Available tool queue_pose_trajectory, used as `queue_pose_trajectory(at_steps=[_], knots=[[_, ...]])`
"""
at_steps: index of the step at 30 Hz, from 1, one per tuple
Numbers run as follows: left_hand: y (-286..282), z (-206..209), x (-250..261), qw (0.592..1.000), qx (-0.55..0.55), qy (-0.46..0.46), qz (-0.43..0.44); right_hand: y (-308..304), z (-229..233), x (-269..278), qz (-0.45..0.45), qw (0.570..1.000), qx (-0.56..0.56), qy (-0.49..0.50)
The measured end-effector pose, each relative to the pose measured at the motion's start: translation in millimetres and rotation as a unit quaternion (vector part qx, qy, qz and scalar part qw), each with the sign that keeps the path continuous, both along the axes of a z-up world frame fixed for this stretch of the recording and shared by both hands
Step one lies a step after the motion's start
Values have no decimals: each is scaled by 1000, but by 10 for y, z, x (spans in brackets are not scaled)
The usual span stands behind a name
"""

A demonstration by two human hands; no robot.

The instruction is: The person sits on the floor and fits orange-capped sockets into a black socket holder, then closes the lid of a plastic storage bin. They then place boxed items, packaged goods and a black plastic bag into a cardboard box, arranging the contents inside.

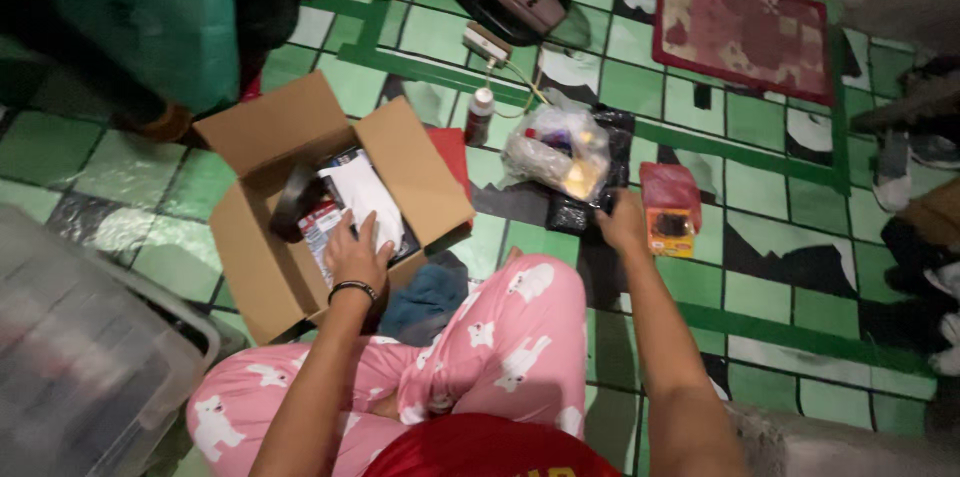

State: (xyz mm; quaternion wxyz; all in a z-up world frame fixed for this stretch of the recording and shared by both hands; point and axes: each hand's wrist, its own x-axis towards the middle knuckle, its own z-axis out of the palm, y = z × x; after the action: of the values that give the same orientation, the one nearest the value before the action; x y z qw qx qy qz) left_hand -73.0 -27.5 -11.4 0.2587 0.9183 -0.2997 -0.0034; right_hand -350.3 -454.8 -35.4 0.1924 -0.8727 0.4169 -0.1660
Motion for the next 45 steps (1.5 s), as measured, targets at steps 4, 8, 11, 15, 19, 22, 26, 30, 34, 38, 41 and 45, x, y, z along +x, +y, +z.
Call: queue_pose_trajectory(at_steps=[4, 8, 11, 15, 19, 22, 26, 30, 34, 38, 41, 45], knots=[[-31, 52, -35, 1000, 11, -17, -7, -242, -180, -569, -144, 989, -33, -15], [74, 82, -20, 999, 12, -27, -16, -292, -234, -943, -262, 965, 25, -9], [151, 80, -21, 999, 19, -26, -4, -290, -275, -1084, -238, 970, -30, 37], [175, 29, -48, 998, 58, 2, 24, -265, -371, -1141, -198, 975, -86, 60], [185, -18, -69, 998, 53, -12, 7, -296, -448, -1094, -232, 968, -48, 83], [176, -56, -76, 999, 47, -14, 1, -373, -415, -1072, -226, 968, -98, 37], [214, -66, -108, 997, 73, -11, 16, -490, -271, -980, -235, 971, 15, 40], [255, -61, -171, 994, 107, -11, 7, -487, -144, -923, -244, 955, 0, 166], [258, 15, -211, 988, 155, 20, 19, -334, -90, -858, -292, 954, 6, 63], [256, 80, -216, 986, 166, 29, 12, -257, 9, -868, -285, 954, -24, 88], [275, 84, -215, 989, 147, 33, 6, -213, 95, -947, -312, 949, -5, 33], [317, 41, -195, 992, 120, 42, 0, -243, 243, -1047, -326, 944, -54, -24]])
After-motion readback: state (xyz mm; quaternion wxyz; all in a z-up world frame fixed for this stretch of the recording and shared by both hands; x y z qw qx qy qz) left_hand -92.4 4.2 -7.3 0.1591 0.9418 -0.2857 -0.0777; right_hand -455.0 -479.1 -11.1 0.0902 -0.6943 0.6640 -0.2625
